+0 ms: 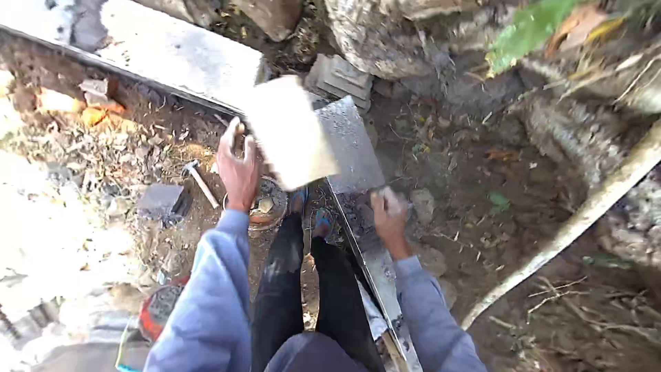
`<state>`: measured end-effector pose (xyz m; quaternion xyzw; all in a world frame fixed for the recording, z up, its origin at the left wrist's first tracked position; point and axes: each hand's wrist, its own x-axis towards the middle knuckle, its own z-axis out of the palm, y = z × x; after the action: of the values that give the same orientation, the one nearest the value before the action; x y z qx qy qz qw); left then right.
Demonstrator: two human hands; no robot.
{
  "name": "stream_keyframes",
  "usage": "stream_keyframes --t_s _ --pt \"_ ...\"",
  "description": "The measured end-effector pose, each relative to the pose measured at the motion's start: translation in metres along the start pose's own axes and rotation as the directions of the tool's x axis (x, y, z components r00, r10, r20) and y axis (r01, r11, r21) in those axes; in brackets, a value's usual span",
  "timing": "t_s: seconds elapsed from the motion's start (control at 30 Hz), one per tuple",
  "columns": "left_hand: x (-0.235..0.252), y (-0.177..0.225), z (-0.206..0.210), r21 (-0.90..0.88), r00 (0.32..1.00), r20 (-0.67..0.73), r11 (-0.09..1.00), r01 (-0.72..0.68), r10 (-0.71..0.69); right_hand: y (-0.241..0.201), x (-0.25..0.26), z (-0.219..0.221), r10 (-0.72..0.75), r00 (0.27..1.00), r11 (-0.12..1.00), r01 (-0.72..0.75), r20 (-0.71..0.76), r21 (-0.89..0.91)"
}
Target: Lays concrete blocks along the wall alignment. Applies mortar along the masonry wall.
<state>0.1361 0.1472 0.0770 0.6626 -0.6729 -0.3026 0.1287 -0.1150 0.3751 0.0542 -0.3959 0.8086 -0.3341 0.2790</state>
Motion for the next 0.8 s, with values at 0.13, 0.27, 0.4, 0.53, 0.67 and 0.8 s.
stream_keyframes --t_s 0.13,0.27,0.4,0.53,0.67,0.8 --pt "-0.090 -0.075 -0.013 -0.245 0.950 0.058 0.918 0.312 -0.307 -0.043 -0.060 0.044 0.046 0.776 0.983 0.078 0.629 -0.169" --pt "-0.170 -0.149 -0.001 -0.219 0.801 0.293 0.779 0.588 -0.522 -0.055 -0.062 0.147 0.325 0.375 0.912 0.118 0.868 -0.393" --pt "-0.190 -0.221 0.018 -0.145 0.680 0.391 0.688 0.711 -0.620 -0.062 -0.051 0.262 0.373 0.329 0.911 0.048 0.868 -0.410" --pt "-0.199 -0.265 0.028 -0.238 0.660 0.397 0.624 0.745 -0.637 -0.049 -0.049 0.379 0.399 0.368 0.915 -0.224 0.840 -0.336" --pt "-0.233 -0.300 0.031 -0.288 0.596 0.443 0.523 0.802 -0.670 -0.065 -0.070 0.450 0.447 0.411 0.894 -0.225 0.794 -0.387" --pt "-0.263 -0.328 0.033 -0.219 0.546 0.470 0.507 0.834 -0.694 -0.071 -0.073 0.495 0.646 0.452 0.748 -0.534 0.615 -0.393"
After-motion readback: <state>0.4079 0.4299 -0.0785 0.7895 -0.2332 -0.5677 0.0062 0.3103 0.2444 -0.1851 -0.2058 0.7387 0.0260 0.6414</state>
